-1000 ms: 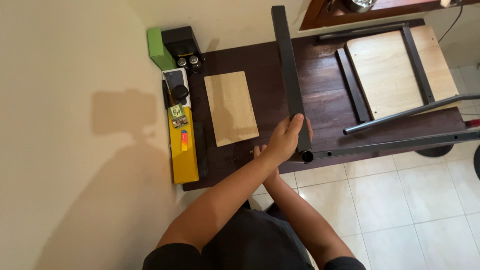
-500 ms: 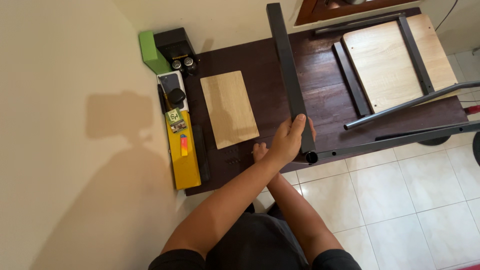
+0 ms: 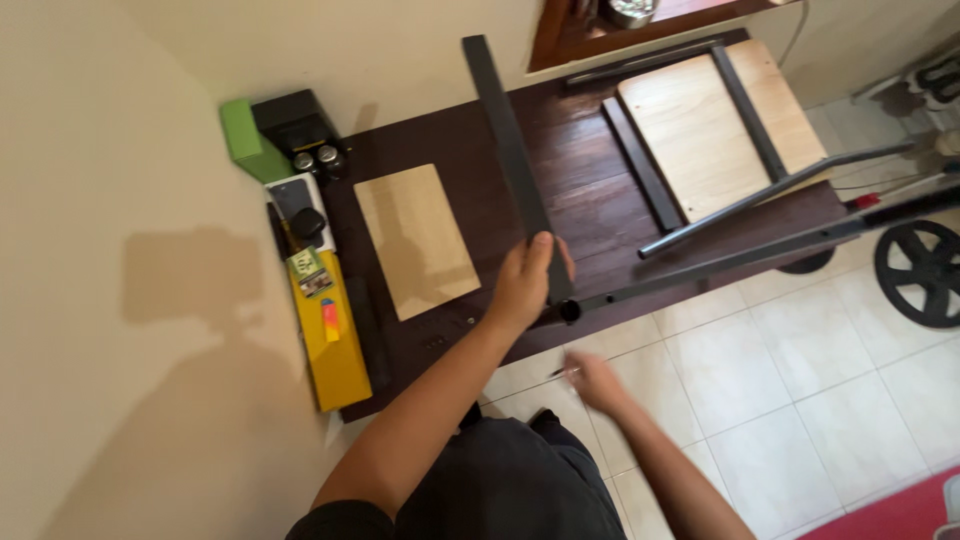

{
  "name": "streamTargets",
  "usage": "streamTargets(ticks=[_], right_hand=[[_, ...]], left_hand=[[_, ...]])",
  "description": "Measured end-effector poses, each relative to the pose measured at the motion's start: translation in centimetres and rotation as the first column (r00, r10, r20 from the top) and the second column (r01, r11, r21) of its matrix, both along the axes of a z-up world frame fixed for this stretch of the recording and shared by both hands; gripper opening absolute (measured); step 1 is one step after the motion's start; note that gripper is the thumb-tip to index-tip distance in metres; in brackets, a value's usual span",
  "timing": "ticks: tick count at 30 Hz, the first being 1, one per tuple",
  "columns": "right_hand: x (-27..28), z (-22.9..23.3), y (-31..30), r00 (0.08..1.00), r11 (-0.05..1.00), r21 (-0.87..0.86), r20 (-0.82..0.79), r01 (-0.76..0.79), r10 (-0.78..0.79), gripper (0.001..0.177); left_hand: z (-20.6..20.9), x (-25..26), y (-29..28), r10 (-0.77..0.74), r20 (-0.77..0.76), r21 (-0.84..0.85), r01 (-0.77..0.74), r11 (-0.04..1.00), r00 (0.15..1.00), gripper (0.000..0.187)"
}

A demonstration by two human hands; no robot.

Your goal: The person assembles a metal furniture frame by inserting a vertical leg into a horizontal crossbar and tightening it with an Allen key. They then attach another crossbar to the frame and secure it with additional screws.

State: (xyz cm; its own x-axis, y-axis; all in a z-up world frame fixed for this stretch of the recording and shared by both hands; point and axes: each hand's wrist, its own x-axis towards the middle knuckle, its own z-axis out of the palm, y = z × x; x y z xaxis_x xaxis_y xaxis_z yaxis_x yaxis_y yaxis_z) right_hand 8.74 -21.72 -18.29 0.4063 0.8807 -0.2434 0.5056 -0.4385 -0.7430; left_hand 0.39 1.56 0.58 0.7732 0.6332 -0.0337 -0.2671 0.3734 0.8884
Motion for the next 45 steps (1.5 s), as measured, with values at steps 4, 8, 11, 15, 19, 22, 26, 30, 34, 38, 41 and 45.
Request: streamTargets(ticks=[4, 8, 11, 15, 19, 22, 26, 30, 34, 38, 41, 45], right_hand=[[9.6, 4.9, -4.0, 0.931, 0.924, 0.237, 0.133, 0.302, -0.339, 0.018], [15.1, 13.8, -5.3, 0.818, 0.776, 0.502, 0.209, 0.381, -0.536, 0.030], [17.2, 20.4, -4.0, 0.794, 0.707, 0.685, 0.327, 0.175, -0.513, 0.023], [20.3, 27.2, -1.1, 0.679, 0.627, 0.725, 0.614, -0.284, -0.402, 0.013], [22.5, 30.3, 1.1, 0.747, 0.686, 0.646, 0.625, -0.334, -0.225, 0.013], [23.5, 30.7, 2.4, 0.785, 0.759, 0.585, 0.597, -0.284, -0.167, 0.013], [23.9, 30.0, 2.9, 0.785, 0.865, 0.445, 0.611, -0.231, -0.105, 0.018], [24.1, 29.5, 2.0, 0.724, 0.923, 0.284, 0.690, -0.259, -0.009, 0.021], [24.3, 29.2, 1.8, 0.730, 0.914, 0.277, 0.683, -0.297, 0.030, 0.019], [24.8, 29.3, 2.5, 0.708, 0.919, 0.274, 0.706, -0.284, 0.008, 0.018], [26.1, 30.0, 3.2, 0.697, 0.919, 0.281, 0.717, -0.276, -0.010, 0.016], [27.9, 30.5, 3.8, 0.697, 0.933, 0.259, 0.717, -0.248, -0.014, 0.018]], left_hand=[[-0.5, 0.1, 0.5, 0.025, -0.016, -0.005, -0.025, 1.000, 1.000, 0.044], [-0.8, -0.5, 0.7, 0.023, -0.073, -0.030, -0.026, 0.999, 0.997, 0.042], [-0.3, -1.4, 1.0, 0.011, -0.180, 0.072, 0.002, 0.997, 0.984, 0.044], [1.9, -2.6, 0.7, 0.067, -0.255, 0.149, -0.029, 0.988, 0.965, 0.046], [5.2, -2.9, -0.1, 0.228, -0.480, 0.208, -0.142, 0.968, 0.847, 0.043], [7.2, -2.6, -1.0, 0.393, -0.471, 0.339, -0.249, 0.907, 0.790, 0.036], [8.2, -2.2, -1.5, 0.562, -0.639, 0.483, -0.295, 0.825, 0.525, 0.041], [7.9, -2.1, -2.8, 0.600, -0.527, 0.511, -0.340, 0.790, 0.602, 0.043], [6.9, -2.2, -5.1, 0.398, -0.378, -0.096, -0.463, 0.881, 0.836, 0.039], [5.5, -1.0, -4.9, 0.446, -0.124, -0.149, -0.462, 0.874, 0.886, 0.027], [4.6, 0.5, -3.8, 0.419, -0.152, -0.174, -0.442, 0.880, 0.895, 0.027], [4.2, 2.1, -3.0, 0.402, -0.108, -0.181, -0.416, 0.891, 0.909, 0.025]])
